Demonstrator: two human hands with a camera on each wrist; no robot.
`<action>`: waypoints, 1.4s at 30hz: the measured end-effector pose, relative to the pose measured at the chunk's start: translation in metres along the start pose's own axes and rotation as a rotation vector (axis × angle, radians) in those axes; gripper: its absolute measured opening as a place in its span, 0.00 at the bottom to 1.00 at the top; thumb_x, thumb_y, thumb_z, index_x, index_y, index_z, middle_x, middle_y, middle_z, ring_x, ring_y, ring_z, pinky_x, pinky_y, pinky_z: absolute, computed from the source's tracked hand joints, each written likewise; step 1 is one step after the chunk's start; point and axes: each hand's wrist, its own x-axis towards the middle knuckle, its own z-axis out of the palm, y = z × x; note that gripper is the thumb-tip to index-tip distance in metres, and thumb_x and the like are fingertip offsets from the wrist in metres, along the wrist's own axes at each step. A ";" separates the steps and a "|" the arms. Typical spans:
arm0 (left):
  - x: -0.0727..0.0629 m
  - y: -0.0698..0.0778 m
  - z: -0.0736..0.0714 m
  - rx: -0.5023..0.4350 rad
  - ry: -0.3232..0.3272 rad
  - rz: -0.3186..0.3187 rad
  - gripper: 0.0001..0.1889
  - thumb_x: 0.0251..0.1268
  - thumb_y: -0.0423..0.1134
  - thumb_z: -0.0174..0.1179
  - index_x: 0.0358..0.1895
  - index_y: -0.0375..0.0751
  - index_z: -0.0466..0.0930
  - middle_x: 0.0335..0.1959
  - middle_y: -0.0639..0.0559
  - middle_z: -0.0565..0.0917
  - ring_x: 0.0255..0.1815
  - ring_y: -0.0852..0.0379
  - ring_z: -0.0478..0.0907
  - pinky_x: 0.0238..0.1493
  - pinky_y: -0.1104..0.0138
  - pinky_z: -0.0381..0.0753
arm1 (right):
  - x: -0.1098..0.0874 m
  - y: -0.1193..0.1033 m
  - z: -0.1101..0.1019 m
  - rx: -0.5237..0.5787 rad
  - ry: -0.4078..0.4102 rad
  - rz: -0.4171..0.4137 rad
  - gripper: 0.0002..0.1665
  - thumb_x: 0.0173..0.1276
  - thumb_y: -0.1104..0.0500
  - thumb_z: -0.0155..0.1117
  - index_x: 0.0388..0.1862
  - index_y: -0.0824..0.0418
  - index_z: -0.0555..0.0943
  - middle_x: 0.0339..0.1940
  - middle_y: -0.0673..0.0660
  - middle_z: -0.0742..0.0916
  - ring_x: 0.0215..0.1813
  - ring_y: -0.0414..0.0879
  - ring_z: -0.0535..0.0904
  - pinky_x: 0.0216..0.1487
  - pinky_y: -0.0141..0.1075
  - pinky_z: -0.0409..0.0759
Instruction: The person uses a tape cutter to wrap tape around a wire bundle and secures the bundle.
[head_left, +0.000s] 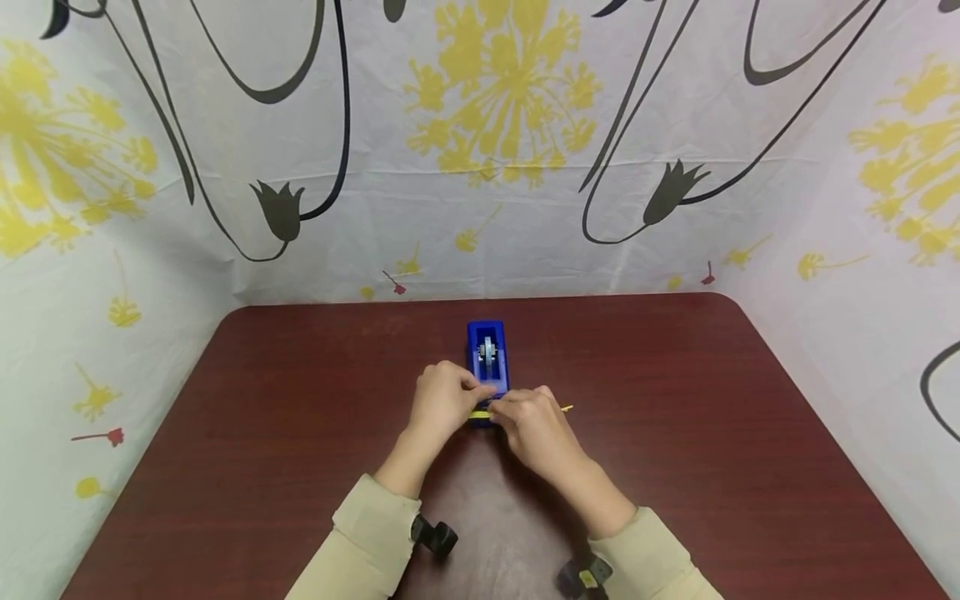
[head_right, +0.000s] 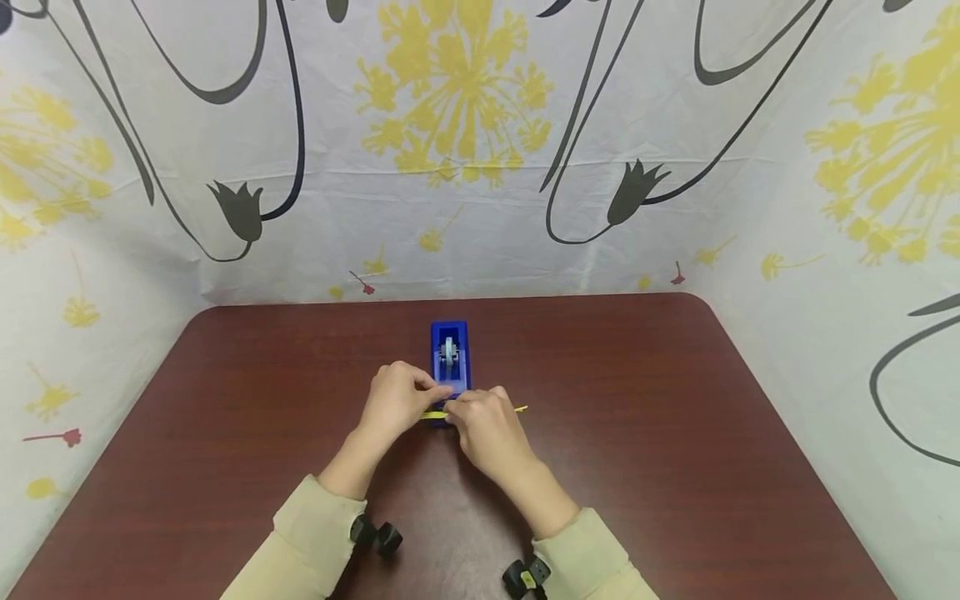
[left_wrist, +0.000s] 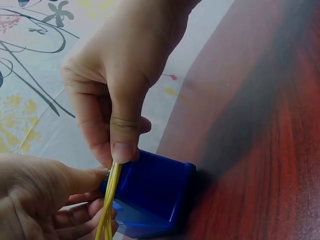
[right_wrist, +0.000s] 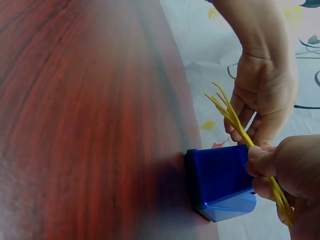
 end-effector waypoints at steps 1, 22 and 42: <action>0.000 0.000 0.000 0.002 0.000 -0.004 0.12 0.59 0.50 0.74 0.24 0.48 0.92 0.24 0.55 0.88 0.25 0.58 0.82 0.24 0.68 0.78 | 0.000 0.000 0.000 0.006 -0.007 0.006 0.06 0.56 0.67 0.78 0.32 0.59 0.90 0.32 0.51 0.90 0.35 0.43 0.87 0.34 0.39 0.73; -0.006 -0.004 0.003 0.048 0.033 -0.022 0.12 0.61 0.55 0.71 0.30 0.51 0.93 0.26 0.58 0.88 0.23 0.61 0.81 0.25 0.65 0.78 | -0.021 0.011 0.000 0.091 0.111 -0.097 0.07 0.55 0.67 0.79 0.31 0.58 0.90 0.30 0.49 0.90 0.32 0.41 0.86 0.35 0.39 0.75; -0.043 -0.014 -0.011 0.031 0.035 0.532 0.04 0.68 0.42 0.67 0.41 0.49 0.88 0.37 0.61 0.85 0.37 0.63 0.82 0.39 0.66 0.82 | -0.019 0.005 -0.006 0.114 0.242 -0.128 0.07 0.64 0.58 0.75 0.33 0.61 0.87 0.31 0.52 0.89 0.33 0.44 0.86 0.37 0.40 0.77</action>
